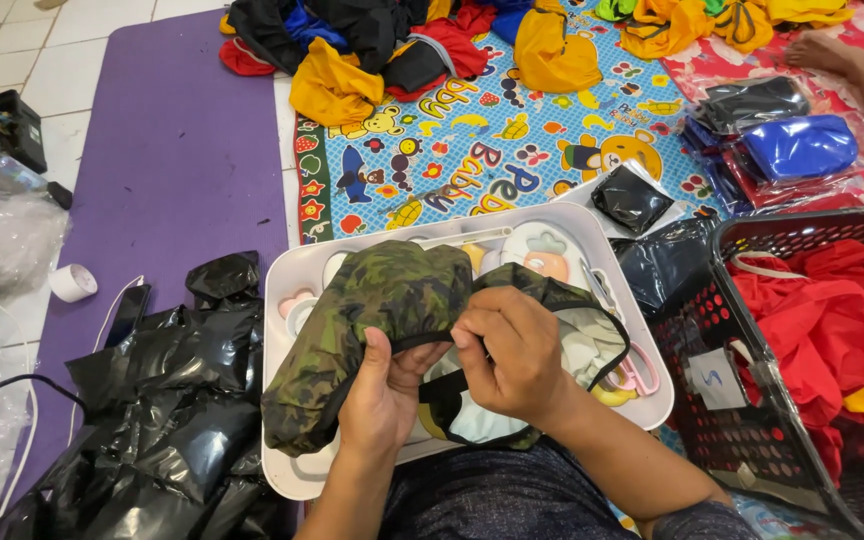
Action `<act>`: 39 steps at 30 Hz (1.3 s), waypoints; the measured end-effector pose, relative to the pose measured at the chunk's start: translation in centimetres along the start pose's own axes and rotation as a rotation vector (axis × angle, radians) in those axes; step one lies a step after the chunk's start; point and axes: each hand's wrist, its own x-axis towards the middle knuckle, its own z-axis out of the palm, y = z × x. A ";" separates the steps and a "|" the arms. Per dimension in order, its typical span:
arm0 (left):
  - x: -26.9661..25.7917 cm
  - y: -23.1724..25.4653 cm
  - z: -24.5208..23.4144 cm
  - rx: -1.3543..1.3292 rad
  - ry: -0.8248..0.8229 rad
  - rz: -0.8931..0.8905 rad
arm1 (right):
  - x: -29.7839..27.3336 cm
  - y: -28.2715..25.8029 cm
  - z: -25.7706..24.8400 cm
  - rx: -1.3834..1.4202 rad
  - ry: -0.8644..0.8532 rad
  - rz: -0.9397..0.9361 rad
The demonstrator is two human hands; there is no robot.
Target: A person uses scissors to trim excess material and refine the edges of a camouflage patterned fabric bag.
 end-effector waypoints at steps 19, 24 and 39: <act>0.1 -2.4 -0.9 0.173 0.035 0.008 | 1.5 -1.5 0.2 -0.114 -0.066 0.242; 1.6 -1.0 -0.9 0.273 0.050 0.077 | 0.8 0.7 0.2 0.282 -0.004 0.312; 1.9 2.0 -0.3 0.190 0.138 0.085 | -0.9 4.4 1.8 -0.157 0.260 -0.068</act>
